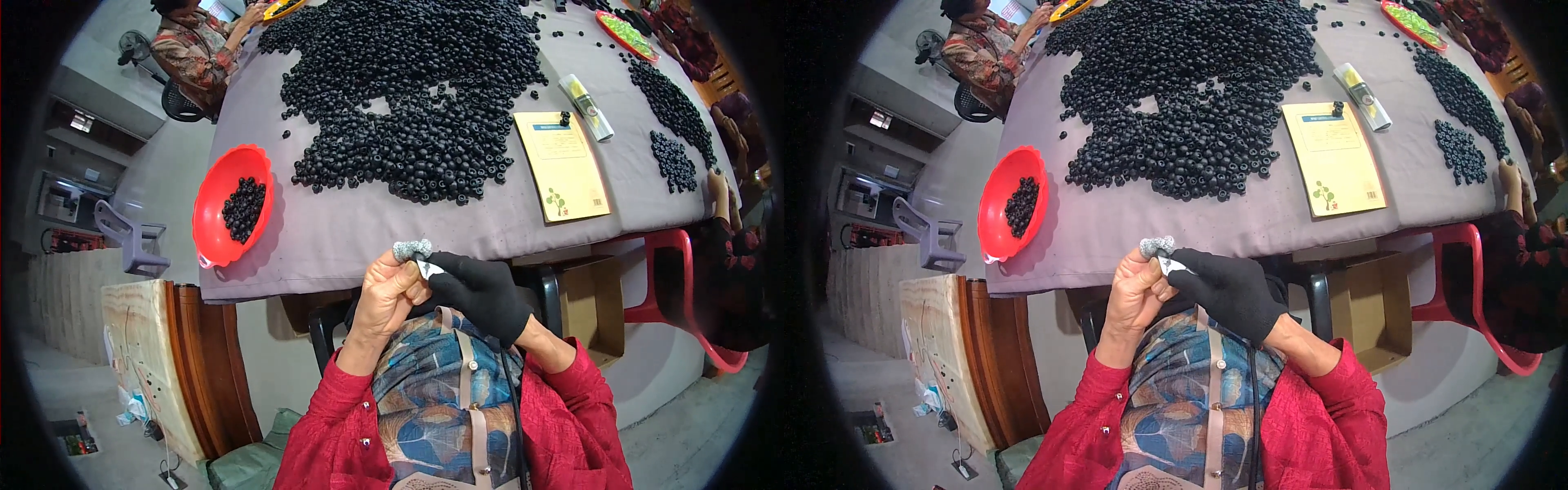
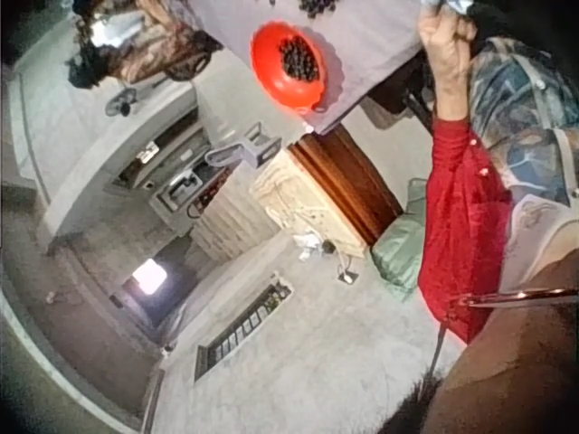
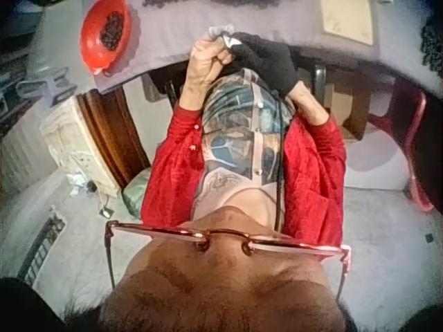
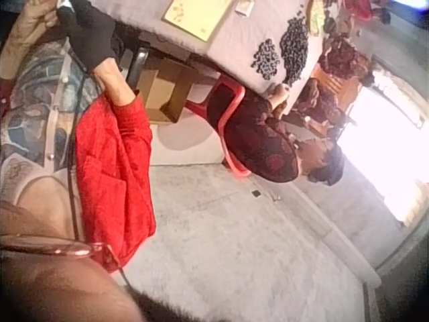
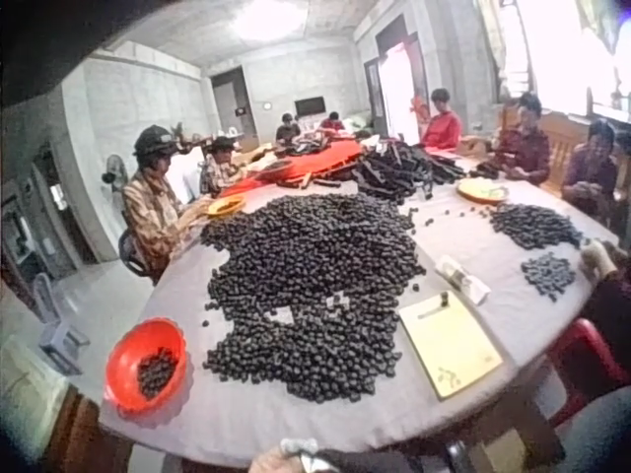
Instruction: The person assembles small black rubber rings with grey cylindrical parts by hand, wearing a protective glove.
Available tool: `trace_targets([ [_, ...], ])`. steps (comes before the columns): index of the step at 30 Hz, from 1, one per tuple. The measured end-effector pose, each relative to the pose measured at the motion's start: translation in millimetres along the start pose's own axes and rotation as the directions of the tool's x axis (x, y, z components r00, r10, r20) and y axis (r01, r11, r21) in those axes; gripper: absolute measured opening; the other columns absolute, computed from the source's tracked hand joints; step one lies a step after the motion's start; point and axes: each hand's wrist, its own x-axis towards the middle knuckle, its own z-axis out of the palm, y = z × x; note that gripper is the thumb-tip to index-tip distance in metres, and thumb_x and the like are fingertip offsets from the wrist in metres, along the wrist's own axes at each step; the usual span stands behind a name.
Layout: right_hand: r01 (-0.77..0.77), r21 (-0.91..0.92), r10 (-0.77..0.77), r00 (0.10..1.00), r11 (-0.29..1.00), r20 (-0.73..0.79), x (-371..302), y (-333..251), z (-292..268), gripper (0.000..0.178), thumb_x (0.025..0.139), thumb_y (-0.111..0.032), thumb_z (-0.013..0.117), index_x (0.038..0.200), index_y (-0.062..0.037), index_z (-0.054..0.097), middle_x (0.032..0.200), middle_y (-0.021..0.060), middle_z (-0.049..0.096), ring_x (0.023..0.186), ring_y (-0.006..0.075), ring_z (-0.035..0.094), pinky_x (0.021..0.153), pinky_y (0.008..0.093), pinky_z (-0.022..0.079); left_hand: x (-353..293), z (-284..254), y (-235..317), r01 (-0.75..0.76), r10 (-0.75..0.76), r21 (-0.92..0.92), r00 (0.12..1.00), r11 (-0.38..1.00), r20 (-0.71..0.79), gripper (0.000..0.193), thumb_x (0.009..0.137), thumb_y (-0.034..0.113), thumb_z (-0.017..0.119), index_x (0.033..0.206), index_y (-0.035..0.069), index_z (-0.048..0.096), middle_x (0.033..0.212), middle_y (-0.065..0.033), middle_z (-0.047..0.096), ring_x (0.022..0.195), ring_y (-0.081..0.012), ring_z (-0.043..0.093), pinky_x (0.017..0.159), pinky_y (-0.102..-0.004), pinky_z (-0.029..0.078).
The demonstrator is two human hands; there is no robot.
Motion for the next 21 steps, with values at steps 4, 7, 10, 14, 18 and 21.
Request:
trace_targets([
  [4,0.014,-0.062,-0.015,1.000,0.998,-0.010,-0.5,-6.1,0.3,0.030,0.082,-0.016,0.060,0.108,-0.0029,0.058,0.086,0.0136,0.065,0.075,0.0135,0.063,0.065,0.0257,0.049,-1.1,4.3,1.6,0.005,-0.005,-0.005,1.000,1.000,0.015,0.018,0.086,0.006,0.052,0.103,0.003,0.058,0.069,0.0009,0.053,0.051,-0.0060,0.036,0.048,-0.0217,0.031],
  [7,0.012,-0.057,-0.013,1.000,0.998,-0.013,-1.5,-4.7,0.5,0.030,0.081,-0.016,0.060,0.108,-0.0031,0.058,0.086,0.0138,0.065,0.075,0.0140,0.063,0.065,0.0260,0.049,-1.9,3.9,1.1,0.002,-0.002,-0.002,1.000,1.000,0.002,0.018,0.086,0.006,0.052,0.102,0.003,0.058,0.069,0.0008,0.053,0.052,-0.0062,0.037,0.048,-0.0217,0.031],
  [10,0.020,-0.065,-0.021,1.000,0.998,-0.012,-2.4,-4.1,-0.7,0.029,0.082,-0.016,0.060,0.108,-0.0033,0.058,0.085,0.0140,0.065,0.074,0.0145,0.064,0.065,0.0261,0.049,-2.0,0.6,-0.4,0.004,-0.004,0.007,1.000,1.000,-0.001,0.017,0.086,0.006,0.052,0.102,0.003,0.058,0.068,0.0011,0.052,0.052,-0.0062,0.037,0.048,-0.0217,0.031],
  [14,-0.012,-0.110,0.012,1.000,0.994,0.002,-1.1,-8.6,-3.0,0.030,0.081,-0.015,0.060,0.108,-0.0030,0.058,0.085,0.0141,0.065,0.074,0.0148,0.064,0.064,0.0261,0.049,-0.6,-0.3,-0.2,0.015,-0.015,0.008,1.000,1.000,-0.003,0.017,0.086,0.006,0.052,0.101,0.003,0.059,0.065,0.0018,0.050,0.052,-0.0062,0.037,0.048,-0.0219,0.031],
  [18,-0.040,-0.058,0.039,0.999,0.998,-0.006,2.0,-4.4,-3.1,0.029,0.082,-0.016,0.060,0.108,-0.0029,0.058,0.086,0.0135,0.065,0.075,0.0127,0.063,0.065,0.0257,0.049,3.9,2.1,0.1,0.016,-0.015,0.014,1.000,1.000,-0.024,0.016,0.086,0.005,0.052,0.100,0.003,0.059,0.064,0.0020,0.048,0.051,-0.0063,0.036,0.047,-0.0220,0.031],
  [21,-0.092,0.092,0.093,0.996,0.991,-0.005,2.7,-2.9,-0.1,0.029,0.082,-0.015,0.060,0.108,-0.0025,0.057,0.087,0.0122,0.064,0.076,0.0091,0.060,0.067,0.0245,0.048,1.6,-0.2,1.4,-0.009,0.009,0.005,1.000,1.000,0.015,0.016,0.086,0.004,0.051,0.099,0.002,0.058,0.064,0.0016,0.048,0.051,-0.0064,0.035,0.047,-0.0218,0.030],
])
